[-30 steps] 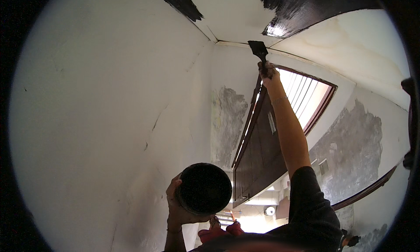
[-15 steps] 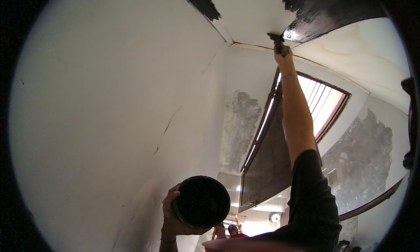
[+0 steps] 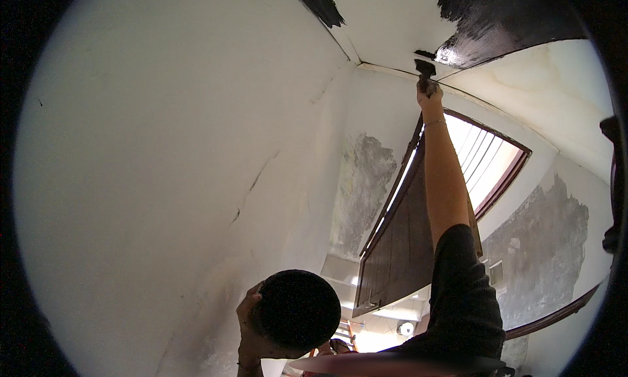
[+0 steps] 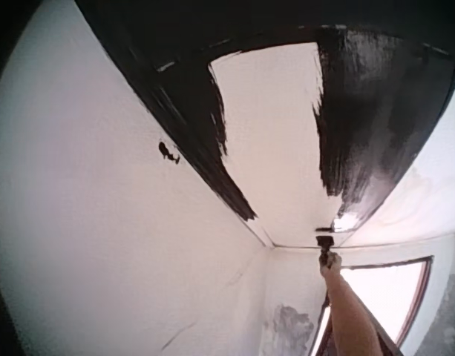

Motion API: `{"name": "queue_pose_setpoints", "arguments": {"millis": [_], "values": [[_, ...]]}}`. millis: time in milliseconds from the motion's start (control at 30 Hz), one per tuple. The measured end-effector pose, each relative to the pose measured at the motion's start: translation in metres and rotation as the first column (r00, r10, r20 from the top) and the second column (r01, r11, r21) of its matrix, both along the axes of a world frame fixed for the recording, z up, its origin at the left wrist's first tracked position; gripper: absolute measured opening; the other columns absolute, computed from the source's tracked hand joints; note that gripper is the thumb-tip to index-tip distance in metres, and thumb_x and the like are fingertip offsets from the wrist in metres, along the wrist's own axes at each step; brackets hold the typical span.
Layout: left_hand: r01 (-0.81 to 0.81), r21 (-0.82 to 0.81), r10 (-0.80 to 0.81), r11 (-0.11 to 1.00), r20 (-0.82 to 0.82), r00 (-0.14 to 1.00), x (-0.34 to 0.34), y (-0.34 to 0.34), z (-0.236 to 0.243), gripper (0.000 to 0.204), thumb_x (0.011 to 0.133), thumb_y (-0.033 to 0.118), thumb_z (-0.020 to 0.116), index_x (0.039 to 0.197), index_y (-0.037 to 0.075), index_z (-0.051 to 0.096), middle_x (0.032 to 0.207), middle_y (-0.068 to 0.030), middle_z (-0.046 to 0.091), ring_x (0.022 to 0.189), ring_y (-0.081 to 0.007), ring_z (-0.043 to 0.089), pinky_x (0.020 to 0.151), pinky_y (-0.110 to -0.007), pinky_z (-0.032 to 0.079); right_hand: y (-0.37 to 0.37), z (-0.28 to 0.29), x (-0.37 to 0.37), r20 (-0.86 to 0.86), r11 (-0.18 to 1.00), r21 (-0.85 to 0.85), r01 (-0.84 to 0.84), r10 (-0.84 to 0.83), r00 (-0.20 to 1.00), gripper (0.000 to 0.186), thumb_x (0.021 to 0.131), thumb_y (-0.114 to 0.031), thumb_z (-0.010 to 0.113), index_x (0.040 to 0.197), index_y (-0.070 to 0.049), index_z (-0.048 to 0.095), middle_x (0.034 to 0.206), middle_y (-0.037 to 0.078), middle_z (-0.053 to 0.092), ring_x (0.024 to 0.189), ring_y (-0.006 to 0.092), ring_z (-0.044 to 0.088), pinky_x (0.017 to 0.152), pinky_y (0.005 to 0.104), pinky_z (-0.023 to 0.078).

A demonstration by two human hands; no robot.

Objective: The person paints a white ceiling with black paint using a brush and a small container. They repeatedly dip the brush into the container and apply paint to the ceiling surface in a stairwell area.

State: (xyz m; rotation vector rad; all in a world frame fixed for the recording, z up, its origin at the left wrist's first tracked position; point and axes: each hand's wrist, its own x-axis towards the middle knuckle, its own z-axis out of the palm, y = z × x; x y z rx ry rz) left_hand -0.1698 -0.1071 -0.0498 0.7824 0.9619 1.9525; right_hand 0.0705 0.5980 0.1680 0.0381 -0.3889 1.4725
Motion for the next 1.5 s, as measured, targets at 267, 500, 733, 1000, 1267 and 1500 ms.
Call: {"name": "queue_pose_setpoints", "arguments": {"millis": [267, 500, 733, 1000, 1267, 1500], "values": [[-0.029, -0.024, 0.030, 0.999, 0.060, 0.998, 0.003, -0.013, 0.000, 0.083, 0.072, 0.031, 0.082, 0.140, 0.008, 0.041, 0.136, -0.0205, 0.054, 0.123, -0.0325, 0.056, 0.108, -0.046, 0.044, -0.035, -0.025, 0.014, 0.204, 0.973, 0.229, -0.042, -0.005, 0.979, 0.016, 0.097, -0.010, 0.050, 0.094, -0.001, 0.063, 0.084, 0.012, 0.065, 0.064, 0.0256, 0.058, 0.059, 0.0322, 0.051], [-0.061, -0.039, 0.065, 0.997, 0.098, 0.993, 0.005, -0.018, 0.000, 0.078, 0.075, 0.031, 0.080, 0.138, 0.005, 0.044, 0.135, -0.0207, 0.055, 0.123, -0.0323, 0.057, 0.108, -0.045, 0.044, -0.006, -0.007, -0.001, -0.005, 0.997, -0.081, -0.010, 0.009, 1.000, 0.021, 0.097, -0.013, 0.048, 0.083, -0.002, 0.058, 0.079, 0.008, 0.061, 0.064, 0.0212, 0.055, 0.059, 0.0330, 0.052], [-0.064, -0.062, 0.071, 0.996, 0.118, 0.990, 0.006, -0.017, 0.003, 0.073, 0.077, 0.031, 0.077, 0.137, 0.002, 0.046, 0.134, -0.0208, 0.056, 0.122, -0.0321, 0.057, 0.108, -0.044, 0.044, -0.062, -0.007, 0.001, 0.224, 0.922, 0.387, 0.010, -0.105, 0.969, 0.024, 0.094, -0.010, 0.062, 0.106, 0.011, 0.062, 0.081, 0.009, 0.061, 0.061, 0.0130, 0.051, 0.053, 0.0229, 0.044], [-0.053, -0.067, 0.062, 0.996, 0.131, 0.989, 0.011, -0.017, 0.009, 0.067, 0.081, 0.030, 0.074, 0.135, -0.001, 0.050, 0.133, -0.0210, 0.058, 0.121, -0.0319, 0.058, 0.108, -0.043, 0.043, -0.067, 0.013, -0.015, 0.049, 0.989, 0.146, 0.021, -0.028, 0.998, 0.022, 0.093, -0.018, 0.059, 0.103, 0.001, 0.061, 0.094, 0.013, 0.067, 0.078, 0.0239, 0.063, 0.067, 0.0326, 0.053], [-0.076, -0.137, 0.104, 0.988, 0.207, 0.973, 0.016, -0.020, 0.025, 0.063, 0.084, 0.030, 0.071, 0.133, -0.004, 0.053, 0.132, -0.0212, 0.060, 0.120, -0.0318, 0.059, 0.107, -0.042, 0.043, -0.196, 0.030, -0.013, 0.325, 0.882, 0.413, 0.226, -0.375, 0.868, 0.022, 0.097, -0.009, 0.058, 0.118, -0.002, 0.061, 0.109, 0.008, 0.069, 0.086, 0.0161, 0.060, 0.069, 0.0309, 0.050], [-0.033, -0.066, 0.036, 0.997, 0.047, 0.998, 0.020, -0.021, 0.036, 0.052, 0.088, 0.028, 0.053, 0.121, -0.011, 0.062, 0.128, -0.0199, 0.065, 0.117, -0.0298, 0.060, 0.106, -0.037, 0.042, -0.163, 0.019, -0.019, 0.207, 0.936, 0.340, 0.094, -0.172, 0.963, 0.013, 0.098, -0.007, 0.056, 0.108, -0.002, 0.063, 0.101, 0.007, 0.070, 0.077, 0.0148, 0.060, 0.063, 0.0287, 0.048]]}}
